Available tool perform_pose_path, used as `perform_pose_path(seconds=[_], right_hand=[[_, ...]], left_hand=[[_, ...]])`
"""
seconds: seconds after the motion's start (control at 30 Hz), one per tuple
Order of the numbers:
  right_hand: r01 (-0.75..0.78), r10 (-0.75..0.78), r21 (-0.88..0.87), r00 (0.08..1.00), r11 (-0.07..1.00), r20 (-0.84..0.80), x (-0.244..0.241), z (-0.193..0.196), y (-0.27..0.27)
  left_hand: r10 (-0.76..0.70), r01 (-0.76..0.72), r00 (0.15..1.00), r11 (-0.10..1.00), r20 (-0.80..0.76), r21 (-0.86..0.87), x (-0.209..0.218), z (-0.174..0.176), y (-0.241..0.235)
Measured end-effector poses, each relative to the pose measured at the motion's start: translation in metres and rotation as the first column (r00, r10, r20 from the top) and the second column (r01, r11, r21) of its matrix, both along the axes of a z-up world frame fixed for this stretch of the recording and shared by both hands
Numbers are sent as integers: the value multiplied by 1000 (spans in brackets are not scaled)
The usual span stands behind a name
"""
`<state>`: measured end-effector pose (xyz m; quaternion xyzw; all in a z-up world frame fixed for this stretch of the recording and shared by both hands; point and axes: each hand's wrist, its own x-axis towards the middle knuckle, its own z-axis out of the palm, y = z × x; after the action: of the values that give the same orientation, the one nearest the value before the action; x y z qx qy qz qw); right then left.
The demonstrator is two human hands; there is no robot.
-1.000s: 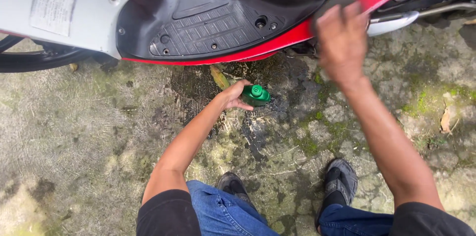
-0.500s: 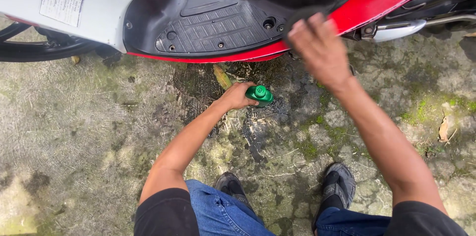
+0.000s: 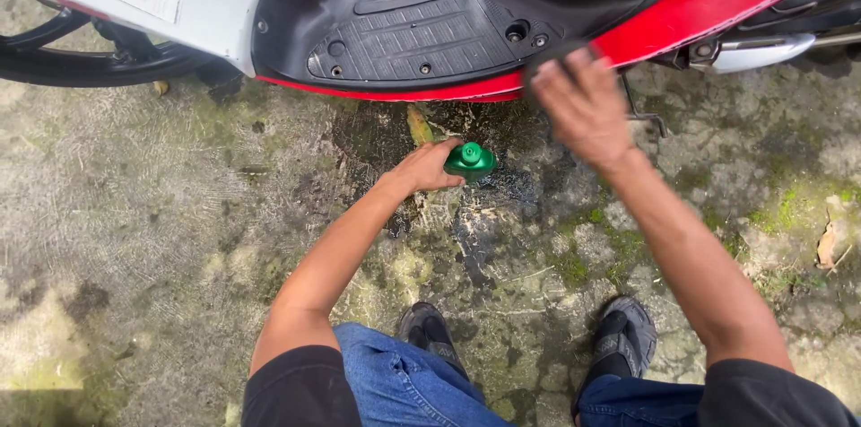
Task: The person applies liquid from a green bottle onto the floorboard of a red scooter and scrubs the surface with a round sponge. They then wipe the area with a brown cloth to remove the residue.
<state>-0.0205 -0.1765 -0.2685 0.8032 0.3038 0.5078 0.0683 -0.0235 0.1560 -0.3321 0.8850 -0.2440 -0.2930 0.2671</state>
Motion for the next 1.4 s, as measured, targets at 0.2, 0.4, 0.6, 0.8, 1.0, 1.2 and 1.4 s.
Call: perform_pose_path(seconds=[0.2,0.4,0.6,0.8,1.0,1.2,1.4], right_hand=[[-246,168,-172,913,954,-373,-28,71,114],[-142,67,-257,958,956,-281,-2,54,39],[446,-449,-123,894,887,6,-48,172,-22],[214,-268,-237,937,948,-224,-39,173,46],[144,-349,-602,906,786,-239,-18,197,11],[217,-281,-530,959,820,-42,-51,242,-5],[85,-236,-485,937,870,-258,1,197,40]], left_hand=[[5,-4,1000,993,-8,117,-14,76,12],[12,-9,1000,991,-20,133,5,144,23],[123,40,896,934,426,-355,8,204,-28],[339,132,692,809,638,-572,-7,217,-60],[310,147,690,825,655,-545,-5,204,-61],[297,264,590,807,750,-528,6,174,-89],[297,149,610,868,735,-474,1,182,-103]])
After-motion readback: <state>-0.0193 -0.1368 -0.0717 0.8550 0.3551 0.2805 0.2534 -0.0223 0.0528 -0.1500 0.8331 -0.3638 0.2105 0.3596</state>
